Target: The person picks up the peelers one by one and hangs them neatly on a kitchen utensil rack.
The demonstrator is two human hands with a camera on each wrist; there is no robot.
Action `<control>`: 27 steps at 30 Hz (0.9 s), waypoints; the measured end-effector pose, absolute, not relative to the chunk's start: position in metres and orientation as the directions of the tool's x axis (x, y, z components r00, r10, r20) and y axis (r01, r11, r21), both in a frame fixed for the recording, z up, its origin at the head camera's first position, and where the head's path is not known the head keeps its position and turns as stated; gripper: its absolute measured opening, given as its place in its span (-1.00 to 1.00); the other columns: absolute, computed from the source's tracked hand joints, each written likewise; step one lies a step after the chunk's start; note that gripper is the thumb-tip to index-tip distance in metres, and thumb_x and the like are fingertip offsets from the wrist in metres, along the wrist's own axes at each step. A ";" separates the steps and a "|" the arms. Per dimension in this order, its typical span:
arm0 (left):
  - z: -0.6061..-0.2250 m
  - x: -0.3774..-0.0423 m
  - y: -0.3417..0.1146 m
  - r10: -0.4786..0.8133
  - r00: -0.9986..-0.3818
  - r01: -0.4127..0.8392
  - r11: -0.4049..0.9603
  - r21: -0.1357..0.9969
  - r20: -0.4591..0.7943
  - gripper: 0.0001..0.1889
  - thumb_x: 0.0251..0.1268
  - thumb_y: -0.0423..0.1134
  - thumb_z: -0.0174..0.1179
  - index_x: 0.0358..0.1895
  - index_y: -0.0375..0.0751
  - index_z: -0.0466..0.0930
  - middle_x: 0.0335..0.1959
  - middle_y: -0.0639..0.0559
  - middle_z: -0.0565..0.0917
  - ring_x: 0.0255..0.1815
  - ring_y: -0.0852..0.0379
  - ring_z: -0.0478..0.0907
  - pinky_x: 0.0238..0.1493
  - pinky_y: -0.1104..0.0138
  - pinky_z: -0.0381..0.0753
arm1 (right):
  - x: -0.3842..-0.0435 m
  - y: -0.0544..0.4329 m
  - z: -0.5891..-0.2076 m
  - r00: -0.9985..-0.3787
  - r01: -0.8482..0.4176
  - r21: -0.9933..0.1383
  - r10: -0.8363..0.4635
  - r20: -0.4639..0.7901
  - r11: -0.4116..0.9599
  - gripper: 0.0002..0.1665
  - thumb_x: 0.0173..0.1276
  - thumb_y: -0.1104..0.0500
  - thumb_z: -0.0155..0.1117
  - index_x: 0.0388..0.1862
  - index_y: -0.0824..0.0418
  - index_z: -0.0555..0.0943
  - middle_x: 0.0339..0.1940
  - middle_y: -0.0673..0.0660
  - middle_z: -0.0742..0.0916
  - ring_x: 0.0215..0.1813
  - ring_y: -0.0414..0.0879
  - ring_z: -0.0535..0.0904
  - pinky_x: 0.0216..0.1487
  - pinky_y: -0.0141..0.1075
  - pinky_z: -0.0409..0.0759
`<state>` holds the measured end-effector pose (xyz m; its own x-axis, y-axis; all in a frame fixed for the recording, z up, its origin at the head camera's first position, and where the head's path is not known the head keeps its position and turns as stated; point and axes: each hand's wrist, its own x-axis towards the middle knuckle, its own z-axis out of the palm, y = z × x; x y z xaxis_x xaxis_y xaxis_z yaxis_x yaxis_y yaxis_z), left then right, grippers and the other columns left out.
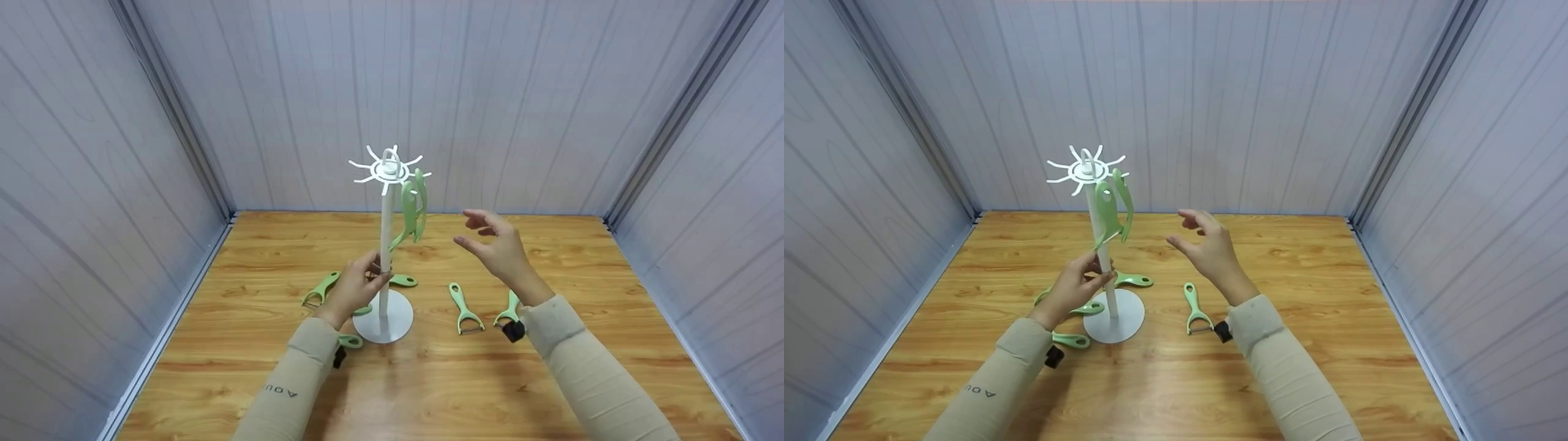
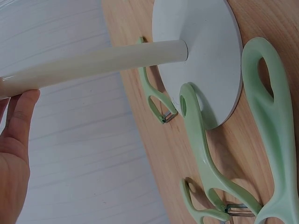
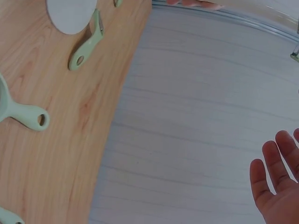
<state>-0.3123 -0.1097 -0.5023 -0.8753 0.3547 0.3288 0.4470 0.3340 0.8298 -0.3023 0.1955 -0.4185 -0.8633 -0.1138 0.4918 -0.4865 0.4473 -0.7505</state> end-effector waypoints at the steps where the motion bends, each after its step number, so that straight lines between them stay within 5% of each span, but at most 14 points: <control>1: -0.502 -0.312 -0.110 0.354 -0.877 0.442 0.337 0.831 0.323 -0.87 0.56 -0.38 0.33 0.05 -0.23 0.67 -0.10 -0.15 0.78 -0.05 -0.05 0.76 0.02 0.07 0.85 | -0.303 0.197 -0.422 -0.868 -0.479 -0.750 -0.116 0.484 0.455 -0.39 0.38 0.27 0.61 0.37 0.34 0.66 0.12 0.32 0.78 0.20 0.18 0.68 0.32 0.13 0.64; 16: -0.503 -0.315 -0.111 0.376 -0.856 0.481 0.325 0.814 0.355 -0.88 0.58 -0.36 0.31 0.04 -0.27 0.65 -0.03 -0.34 0.77 -0.01 -0.07 0.77 0.02 0.12 0.85 | -0.305 0.209 -0.459 -0.923 -0.371 -0.786 -0.106 0.369 0.495 -0.38 0.44 0.20 0.57 0.41 0.34 0.64 0.10 0.31 0.76 0.18 0.18 0.67 0.24 0.13 0.65; 27: -0.503 -0.315 -0.110 0.369 -0.863 0.468 0.331 0.820 0.344 -0.89 0.57 -0.38 0.32 0.03 -0.27 0.65 -0.06 -0.23 0.79 -0.02 -0.09 0.79 0.04 0.07 0.86 | -0.303 0.212 -0.480 -0.945 -0.315 -0.788 -0.102 0.310 0.529 -0.37 0.45 0.17 0.56 0.43 0.31 0.63 0.07 0.25 0.74 0.15 0.14 0.66 0.18 0.01 0.63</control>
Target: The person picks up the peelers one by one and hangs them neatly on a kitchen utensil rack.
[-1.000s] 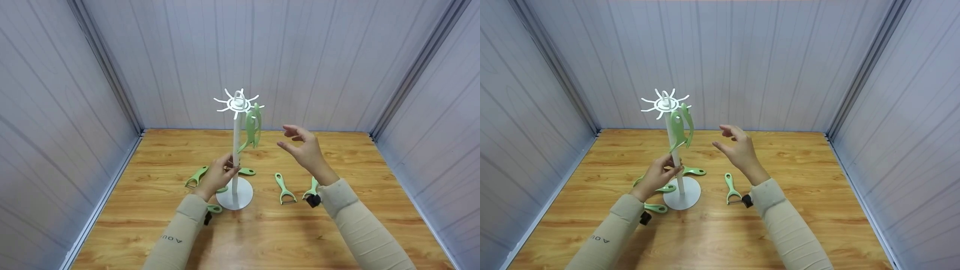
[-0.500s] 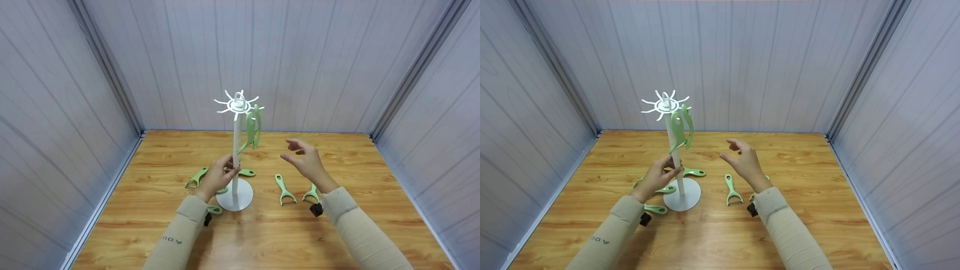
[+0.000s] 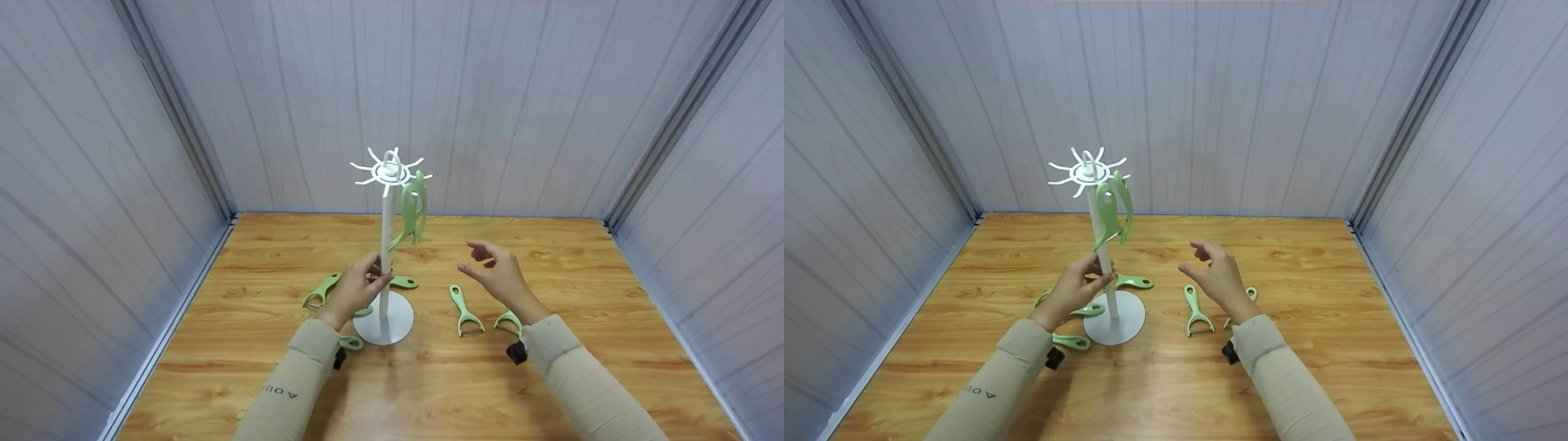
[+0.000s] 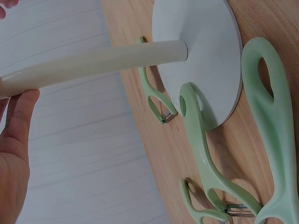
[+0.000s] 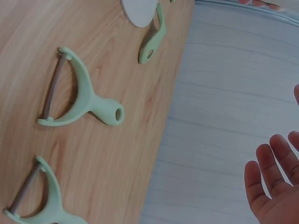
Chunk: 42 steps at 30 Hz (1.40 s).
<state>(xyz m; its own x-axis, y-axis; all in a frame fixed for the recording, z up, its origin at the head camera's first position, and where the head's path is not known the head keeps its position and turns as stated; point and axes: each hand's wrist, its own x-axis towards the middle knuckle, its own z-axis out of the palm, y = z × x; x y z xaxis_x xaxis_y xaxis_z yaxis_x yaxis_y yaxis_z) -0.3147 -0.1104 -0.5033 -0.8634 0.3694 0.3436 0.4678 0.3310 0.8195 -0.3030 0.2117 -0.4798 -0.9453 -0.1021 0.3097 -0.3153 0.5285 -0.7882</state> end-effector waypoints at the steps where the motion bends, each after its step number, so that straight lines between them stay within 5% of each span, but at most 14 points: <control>1: -0.503 -0.315 -0.110 0.368 -0.865 0.464 0.332 0.821 0.340 -0.88 0.57 -0.38 0.32 0.03 -0.29 0.65 -0.06 -0.23 0.79 -0.01 -0.10 0.78 0.04 0.06 0.85 | -0.303 0.212 -0.482 -0.946 -0.312 -0.789 -0.100 0.307 0.529 -0.37 0.45 0.18 0.57 0.43 0.31 0.63 0.06 0.26 0.74 0.15 0.15 0.66 0.17 0.01 0.63; 13: -0.503 -0.315 -0.110 0.359 -0.870 0.460 0.342 0.819 0.339 -0.87 0.55 -0.43 0.31 0.05 -0.27 0.67 -0.07 -0.20 0.79 -0.02 -0.11 0.78 0.05 0.01 0.85 | -0.303 0.219 -0.501 -0.965 -0.256 -0.800 -0.091 0.247 0.542 -0.37 0.44 0.18 0.57 0.42 0.33 0.63 0.03 0.24 0.72 0.12 0.15 0.66 0.08 -0.17 0.60; 25: -0.502 -0.315 -0.110 0.371 -0.863 0.468 0.332 0.819 0.343 -0.86 0.54 -0.46 0.30 0.04 -0.40 0.64 -0.08 -0.21 0.77 -0.02 -0.12 0.78 0.04 0.02 0.85 | -0.303 0.222 -0.517 -0.976 -0.215 -0.807 -0.098 0.193 0.550 -0.35 0.44 0.16 0.58 0.42 0.37 0.62 0.04 0.27 0.71 0.12 0.15 0.65 0.16 -0.02 0.66; 42: -0.503 -0.314 -0.111 0.361 -0.878 0.442 0.353 0.825 0.315 -0.85 0.59 -0.34 0.32 0.08 -0.28 0.65 -0.06 -0.22 0.77 -0.02 -0.09 0.77 0.03 0.08 0.85 | -0.300 0.226 -0.540 -0.985 -0.168 -0.791 -0.124 0.117 0.589 -0.36 0.45 0.13 0.58 0.40 0.37 0.63 0.05 0.34 0.70 0.20 0.35 0.64 0.26 0.13 0.64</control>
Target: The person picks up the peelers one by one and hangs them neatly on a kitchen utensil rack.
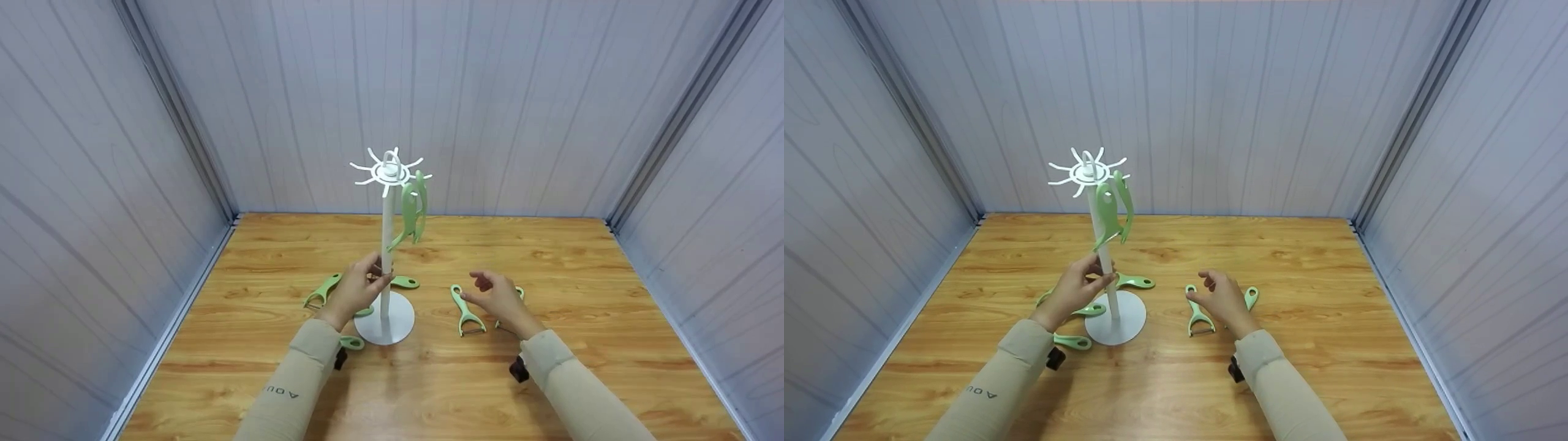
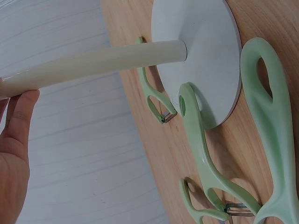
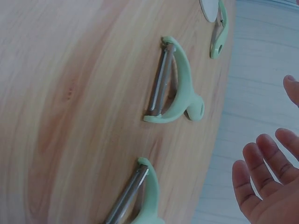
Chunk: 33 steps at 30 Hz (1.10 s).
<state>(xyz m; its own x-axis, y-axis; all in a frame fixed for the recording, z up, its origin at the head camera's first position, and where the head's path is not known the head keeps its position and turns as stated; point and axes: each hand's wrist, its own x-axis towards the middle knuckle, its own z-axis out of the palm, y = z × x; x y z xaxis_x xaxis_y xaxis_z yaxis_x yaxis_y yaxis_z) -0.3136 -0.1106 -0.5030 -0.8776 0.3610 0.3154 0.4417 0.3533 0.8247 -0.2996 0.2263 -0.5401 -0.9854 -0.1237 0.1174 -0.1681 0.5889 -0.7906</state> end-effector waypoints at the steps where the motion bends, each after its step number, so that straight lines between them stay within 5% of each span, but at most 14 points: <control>1: -0.503 -0.313 -0.111 0.359 -0.879 0.438 0.353 0.827 0.313 -0.85 0.59 -0.34 0.32 0.08 -0.27 0.65 -0.06 -0.21 0.77 -0.02 -0.09 0.77 0.03 0.08 0.85 | -0.299 0.227 -0.541 -0.986 -0.161 -0.794 -0.122 0.110 0.586 -0.36 0.45 0.13 0.58 0.40 0.36 0.63 0.06 0.35 0.70 0.20 0.34 0.63 0.26 0.12 0.64; 19: -0.503 -0.313 -0.110 0.355 -0.875 0.451 0.352 0.820 0.329 -0.86 0.57 -0.37 0.32 0.07 -0.26 0.66 -0.07 -0.24 0.77 -0.03 -0.10 0.76 0.02 0.06 0.85 | -0.296 0.227 -0.560 -0.988 -0.094 -0.759 -0.154 -0.009 0.644 -0.25 0.44 0.08 0.59 0.49 0.34 0.56 0.18 0.35 0.67 0.09 0.11 0.58 0.03 -0.04 0.60; 33: -0.501 -0.313 -0.109 0.344 -0.886 0.428 0.350 0.833 0.311 -0.86 0.56 -0.37 0.32 0.07 -0.23 0.66 -0.07 -0.15 0.78 -0.01 -0.06 0.76 0.04 0.04 0.84 | -0.297 0.224 -0.572 -0.983 -0.100 -0.749 -0.182 -0.028 0.655 -0.34 0.40 0.14 0.63 0.36 0.41 0.61 -0.05 0.24 0.66 -0.07 0.02 0.61 -0.11 -0.16 0.59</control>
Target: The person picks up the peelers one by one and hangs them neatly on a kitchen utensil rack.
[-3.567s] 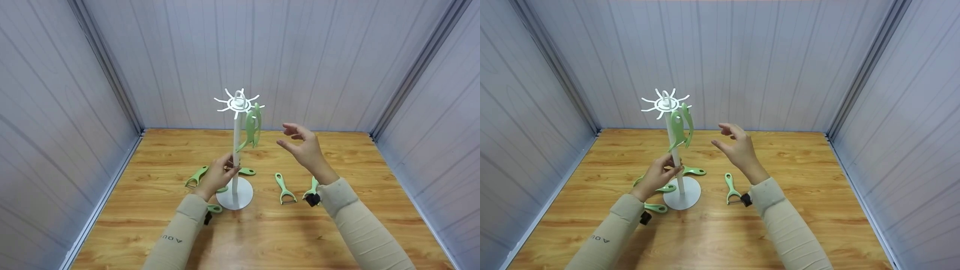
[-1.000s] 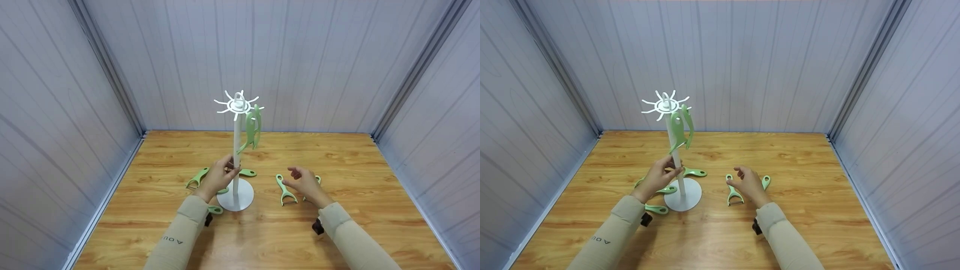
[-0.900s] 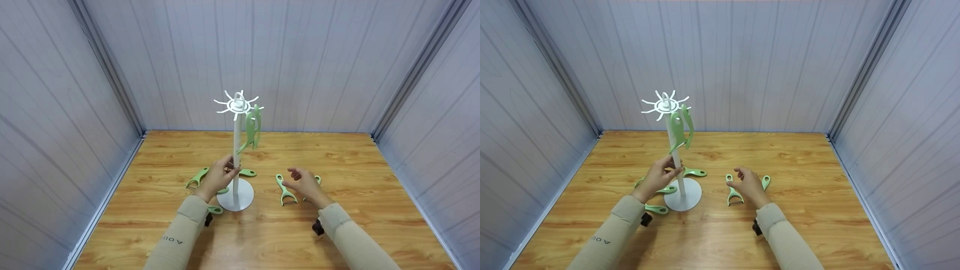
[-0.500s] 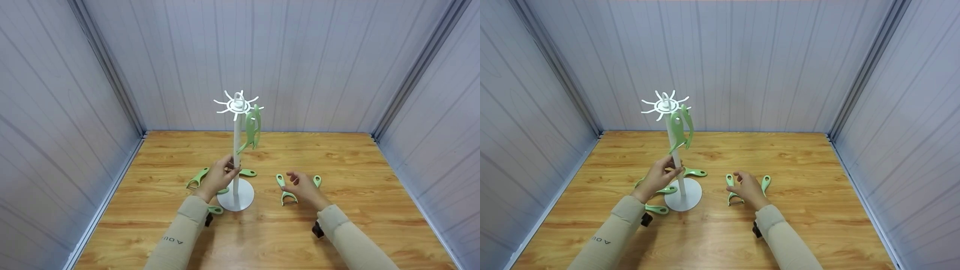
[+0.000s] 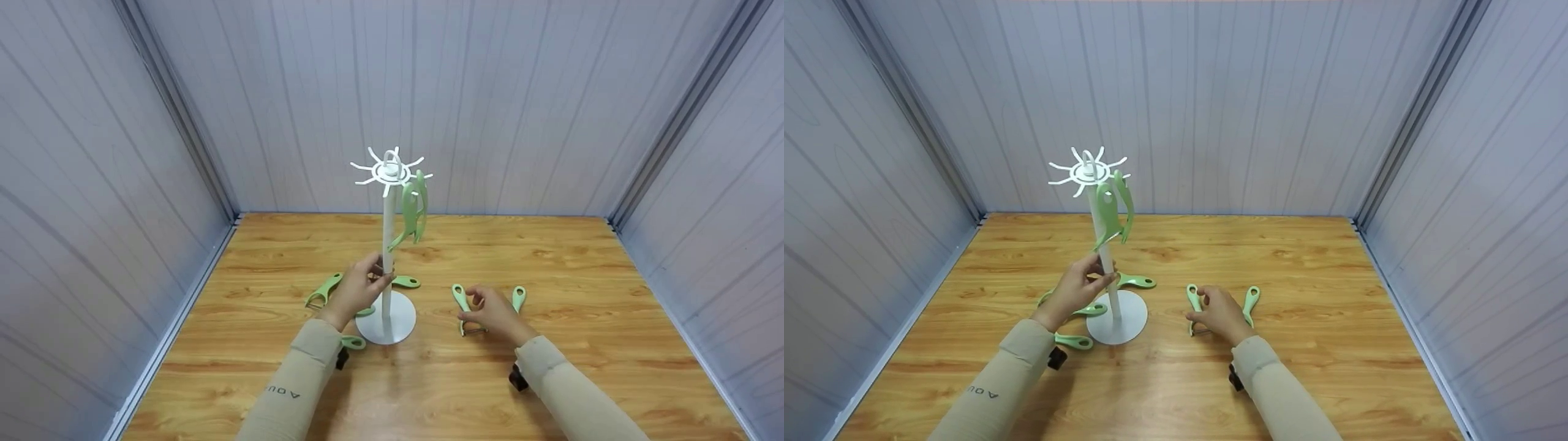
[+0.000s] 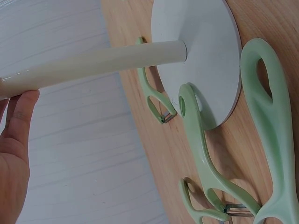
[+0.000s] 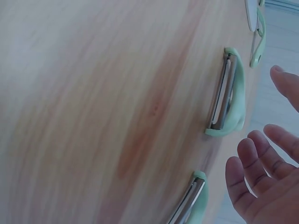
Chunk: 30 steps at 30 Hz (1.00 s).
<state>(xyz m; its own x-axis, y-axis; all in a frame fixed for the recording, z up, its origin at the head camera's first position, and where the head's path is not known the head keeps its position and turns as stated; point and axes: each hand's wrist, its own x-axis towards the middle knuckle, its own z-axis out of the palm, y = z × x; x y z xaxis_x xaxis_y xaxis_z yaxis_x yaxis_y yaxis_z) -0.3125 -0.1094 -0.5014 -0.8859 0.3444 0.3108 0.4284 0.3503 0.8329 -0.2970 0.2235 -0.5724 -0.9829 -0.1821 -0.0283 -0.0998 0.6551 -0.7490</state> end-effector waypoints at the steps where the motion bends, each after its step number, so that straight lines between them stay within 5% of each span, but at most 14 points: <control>1: -0.501 -0.312 -0.109 0.344 -0.887 0.426 0.351 0.834 0.309 -0.86 0.57 -0.37 0.32 0.07 -0.22 0.66 -0.06 -0.15 0.78 -0.01 -0.06 0.76 0.05 0.04 0.84 | -0.297 0.223 -0.574 -0.983 -0.099 -0.745 -0.182 -0.031 0.660 -0.34 0.40 0.14 0.62 0.36 0.41 0.62 -0.07 0.23 0.67 -0.08 0.01 0.62 -0.10 -0.14 0.60; 8: -0.501 -0.312 -0.110 0.347 -0.891 0.415 0.362 0.835 0.293 -0.84 0.58 -0.38 0.30 0.10 -0.23 0.66 -0.07 -0.15 0.77 0.00 -0.06 0.75 0.06 0.03 0.83 | -0.297 0.222 -0.579 -0.981 -0.077 -0.731 -0.182 -0.066 0.678 -0.31 0.41 0.16 0.61 0.40 0.43 0.60 -0.14 0.15 0.75 -0.12 -0.08 0.61 0.03 -0.10 0.68; 14: -0.501 -0.313 -0.110 0.349 -0.890 0.416 0.361 0.835 0.293 -0.86 0.59 -0.36 0.30 0.09 -0.23 0.66 -0.08 -0.15 0.77 -0.02 -0.05 0.75 0.04 0.05 0.82 | -0.299 0.222 -0.582 -0.968 -0.095 -0.749 -0.235 -0.083 0.656 -0.72 0.42 0.21 0.58 -0.02 0.32 0.70 -0.36 0.05 0.71 -0.33 -0.16 0.53 -0.26 -0.33 0.51; 17: -0.502 -0.313 -0.110 0.349 -0.887 0.421 0.350 0.837 0.301 -0.88 0.59 -0.36 0.31 0.05 -0.24 0.66 -0.11 -0.15 0.77 -0.05 -0.03 0.75 0.02 0.06 0.83 | -0.300 0.221 -0.582 -0.968 -0.093 -0.748 -0.235 -0.086 0.657 -0.74 0.41 0.22 0.57 -0.16 0.34 0.64 -0.41 0.02 0.60 -0.36 -0.16 0.44 -0.30 -0.34 0.39; 24: -0.501 -0.312 -0.110 0.350 -0.881 0.437 0.339 0.833 0.319 -0.89 0.57 -0.39 0.31 0.04 -0.25 0.66 -0.13 -0.15 0.76 -0.07 -0.03 0.75 0.01 0.08 0.83 | -0.299 0.222 -0.580 -0.972 -0.047 -0.739 -0.202 -0.123 0.672 -0.55 0.30 0.34 0.47 0.17 0.39 0.68 -0.30 0.09 0.61 -0.28 -0.10 0.48 -0.24 -0.30 0.48; 30: -0.503 -0.313 -0.110 0.348 -0.880 0.439 0.339 0.832 0.323 -0.87 0.56 -0.40 0.31 0.05 -0.27 0.66 -0.13 -0.16 0.77 -0.08 -0.03 0.75 0.01 0.07 0.83 | -0.298 0.222 -0.580 -0.970 -0.038 -0.722 -0.199 -0.140 0.691 -0.62 0.27 0.41 0.42 0.10 0.38 0.72 -0.32 0.10 0.69 -0.32 -0.10 0.56 -0.33 -0.32 0.56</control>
<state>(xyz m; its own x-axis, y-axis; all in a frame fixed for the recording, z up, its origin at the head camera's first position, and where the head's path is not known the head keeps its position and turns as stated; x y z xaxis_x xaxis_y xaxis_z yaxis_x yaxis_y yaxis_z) -0.3126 -0.1100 -0.5028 -0.8800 0.3484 0.3227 0.4392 0.3388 0.8320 -0.2977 0.2221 -0.5796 -0.9701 -0.1986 -0.1395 -0.0378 0.6912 -0.7216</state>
